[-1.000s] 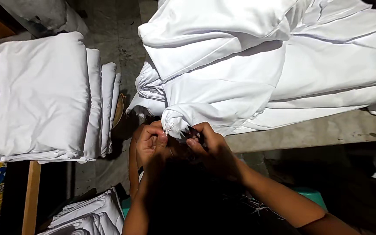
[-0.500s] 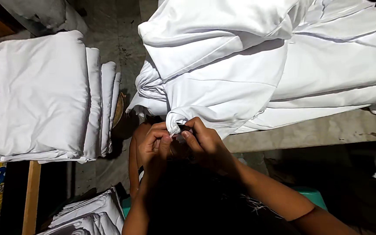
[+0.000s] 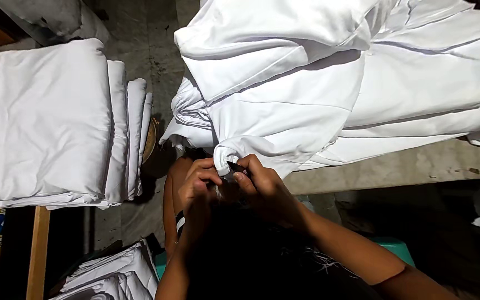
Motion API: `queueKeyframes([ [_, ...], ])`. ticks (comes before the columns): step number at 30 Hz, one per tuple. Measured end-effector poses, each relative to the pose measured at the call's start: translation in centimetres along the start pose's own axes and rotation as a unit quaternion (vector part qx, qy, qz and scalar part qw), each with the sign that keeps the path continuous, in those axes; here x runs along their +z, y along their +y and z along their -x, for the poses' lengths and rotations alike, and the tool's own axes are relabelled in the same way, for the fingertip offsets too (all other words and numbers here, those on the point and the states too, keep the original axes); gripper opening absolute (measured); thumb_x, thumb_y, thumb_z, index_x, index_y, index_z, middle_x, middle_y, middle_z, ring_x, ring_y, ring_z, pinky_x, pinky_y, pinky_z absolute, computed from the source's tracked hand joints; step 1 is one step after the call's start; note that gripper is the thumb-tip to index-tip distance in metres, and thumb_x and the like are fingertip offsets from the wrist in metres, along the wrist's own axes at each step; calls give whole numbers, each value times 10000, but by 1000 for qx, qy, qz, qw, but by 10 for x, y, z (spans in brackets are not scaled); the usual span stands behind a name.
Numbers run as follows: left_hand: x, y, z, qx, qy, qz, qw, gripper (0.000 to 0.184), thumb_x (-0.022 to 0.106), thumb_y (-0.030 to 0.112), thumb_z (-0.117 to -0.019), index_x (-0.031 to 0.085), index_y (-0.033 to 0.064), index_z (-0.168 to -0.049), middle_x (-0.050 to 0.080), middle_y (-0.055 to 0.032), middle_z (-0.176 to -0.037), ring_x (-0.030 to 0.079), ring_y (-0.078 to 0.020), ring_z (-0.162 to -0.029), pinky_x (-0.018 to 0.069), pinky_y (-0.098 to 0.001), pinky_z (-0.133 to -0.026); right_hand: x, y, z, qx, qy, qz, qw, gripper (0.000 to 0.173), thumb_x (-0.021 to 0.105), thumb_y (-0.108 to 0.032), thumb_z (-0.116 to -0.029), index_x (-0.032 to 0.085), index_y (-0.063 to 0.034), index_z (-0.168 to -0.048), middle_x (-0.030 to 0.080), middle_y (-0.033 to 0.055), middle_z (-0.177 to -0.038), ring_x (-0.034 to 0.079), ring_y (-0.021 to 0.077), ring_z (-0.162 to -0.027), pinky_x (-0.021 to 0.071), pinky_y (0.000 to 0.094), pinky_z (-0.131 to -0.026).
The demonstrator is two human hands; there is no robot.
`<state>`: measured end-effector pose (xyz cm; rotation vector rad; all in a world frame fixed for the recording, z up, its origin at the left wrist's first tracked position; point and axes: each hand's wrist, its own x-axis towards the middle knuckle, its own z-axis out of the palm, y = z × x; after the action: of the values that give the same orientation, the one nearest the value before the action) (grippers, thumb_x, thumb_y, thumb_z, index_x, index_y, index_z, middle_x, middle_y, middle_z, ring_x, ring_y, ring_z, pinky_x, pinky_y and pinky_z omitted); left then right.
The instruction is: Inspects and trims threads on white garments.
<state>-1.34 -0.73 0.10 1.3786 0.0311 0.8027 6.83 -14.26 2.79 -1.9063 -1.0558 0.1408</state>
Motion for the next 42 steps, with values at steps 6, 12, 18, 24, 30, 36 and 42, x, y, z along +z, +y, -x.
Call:
queueKeyframes([
  [6, 6, -1, -2, -96, 73, 43, 992, 39, 691, 216, -946, 698, 253, -958, 719, 120, -1004, 679, 6, -946, 573, -189, -807, -2, 6, 4, 132, -78, -228, 962, 144, 525, -160, -1012, 521, -19, -983, 468, -96, -689, 428, -107, -590, 377, 79, -571],
  [12, 12, 0, -5, -119, 80, 69, 987, 288, 624, -74, -894, 627, 173, -1041, 723, 102, -931, 686, 17, -817, 581, -174, -750, 5, 7, -9, 70, -52, -205, 975, 126, 512, -122, -1012, 507, 4, -1007, 492, -68, -699, 465, -97, -612, 406, 75, -597],
  [18, 9, 0, -4, -113, 81, 52, 989, 280, 620, -58, -907, 622, 177, -1058, 730, 110, -936, 684, 26, -813, 576, -166, -742, 5, 6, -7, 53, -31, -113, 992, 164, 499, -162, -1020, 540, -7, -988, 494, -54, -668, 466, -66, -593, 403, 108, -577],
  [24, 10, 0, -3, -117, 78, 42, 989, 285, 594, -61, -915, 607, 167, -1085, 730, 120, -918, 673, 39, -781, 563, -150, -719, 4, 6, -7, 42, -18, -78, 996, 178, 498, -171, -1024, 546, 0, -1008, 520, -34, -669, 495, -38, -597, 424, 131, -580],
  [30, 10, 0, -3, -139, 74, 18, 987, 312, 607, -23, -923, 596, 74, -1219, 737, 84, -1012, 696, 0, -893, 584, -201, -804, 3, 7, -9, -13, 78, -47, 996, 176, 572, -150, -990, 555, 24, -1014, 566, -4, -715, 521, -49, -624, 445, 100, -600],
  [36, 2, 1, 13, -53, 11, -204, 978, 161, 610, 72, -956, 694, -62, -928, 643, 5, -784, 609, 45, -707, 536, -132, -670, -4, 19, -12, -62, 56, -8, 996, 287, 571, -161, -1004, 625, 83, -1145, 672, 168, -1070, 640, 80, -839, 532, 183, -750],
  [42, -1, 1, 26, -63, -8, -73, 995, 172, 584, 147, -1024, 717, 94, -929, 703, 133, -798, 633, 83, -708, 539, -113, -651, -19, 20, 21, -74, 77, 44, 993, 278, 548, -225, -1044, 595, 49, -1030, 639, 128, -872, 620, 66, -816, 495, 127, -778],
])
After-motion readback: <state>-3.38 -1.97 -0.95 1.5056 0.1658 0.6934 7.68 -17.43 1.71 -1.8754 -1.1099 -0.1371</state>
